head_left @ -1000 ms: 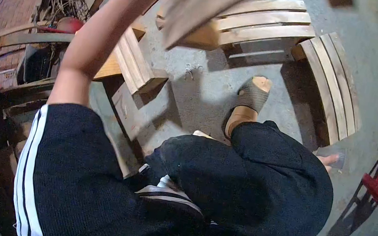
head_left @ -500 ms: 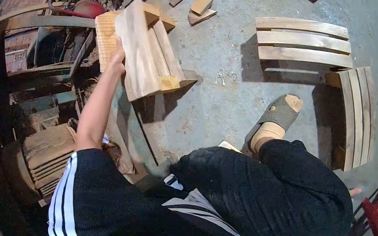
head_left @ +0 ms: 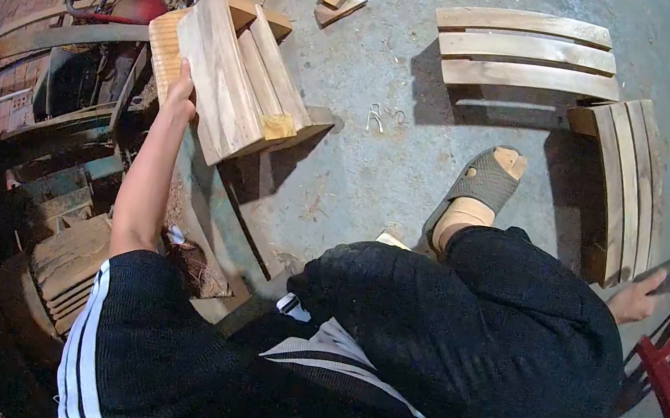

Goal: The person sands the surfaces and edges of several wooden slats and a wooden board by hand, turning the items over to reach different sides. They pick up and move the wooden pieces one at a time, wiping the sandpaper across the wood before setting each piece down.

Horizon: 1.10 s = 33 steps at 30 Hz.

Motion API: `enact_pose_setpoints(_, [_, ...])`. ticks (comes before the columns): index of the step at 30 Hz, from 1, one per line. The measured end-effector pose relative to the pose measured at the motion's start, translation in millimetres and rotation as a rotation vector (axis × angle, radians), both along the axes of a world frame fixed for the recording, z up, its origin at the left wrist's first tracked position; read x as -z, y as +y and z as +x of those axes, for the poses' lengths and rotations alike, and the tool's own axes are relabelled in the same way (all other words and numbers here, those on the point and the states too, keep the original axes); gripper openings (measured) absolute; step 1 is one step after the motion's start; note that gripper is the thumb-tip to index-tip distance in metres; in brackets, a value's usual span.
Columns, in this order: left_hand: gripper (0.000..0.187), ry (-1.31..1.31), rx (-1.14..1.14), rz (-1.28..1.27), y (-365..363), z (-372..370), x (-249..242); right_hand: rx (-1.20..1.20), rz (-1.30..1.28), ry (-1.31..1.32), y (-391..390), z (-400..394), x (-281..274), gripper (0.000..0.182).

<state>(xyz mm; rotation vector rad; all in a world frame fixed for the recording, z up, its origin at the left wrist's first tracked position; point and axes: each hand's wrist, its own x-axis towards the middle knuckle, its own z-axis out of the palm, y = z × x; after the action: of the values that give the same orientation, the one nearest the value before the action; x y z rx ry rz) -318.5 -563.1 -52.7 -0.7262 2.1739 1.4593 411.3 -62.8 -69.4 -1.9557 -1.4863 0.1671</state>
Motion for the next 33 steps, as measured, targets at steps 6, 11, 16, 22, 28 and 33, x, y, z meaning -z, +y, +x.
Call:
enact_pose_setpoints(6, [0.062,-0.068,-0.082,-0.111,31.1,26.5,-26.3,-0.304,0.007,-0.105,19.6,-7.8,59.0,0.053])
enact_pose_setpoints(11, [0.063,-0.092,-0.089,-0.138,66.3,57.1,-57.6,-0.445,0.199,-0.416,-4.3,-21.1,79.4,0.035])
enact_pose_setpoints(16, [0.066,-0.111,-0.004,-0.049,36.3,20.2,-38.2,-0.448,0.159,-0.403,-5.8,-21.9,75.3,0.036])
enact_pose_setpoints(22, [0.066,-0.061,0.002,-0.095,21.4,18.3,-20.9,-0.459,0.198,-0.451,-3.8,-23.5,74.6,0.035])
enact_pose_setpoints(28, [0.062,-0.063,0.050,-0.081,36.5,33.3,-35.0,-0.426,0.165,-0.507,-3.8,-20.0,78.0,0.038])
enact_pose_setpoints(33, [0.062,-0.049,0.061,-0.049,31.5,36.4,-29.7,-0.425,0.238,-0.500,-2.0,-21.8,79.8,0.033])
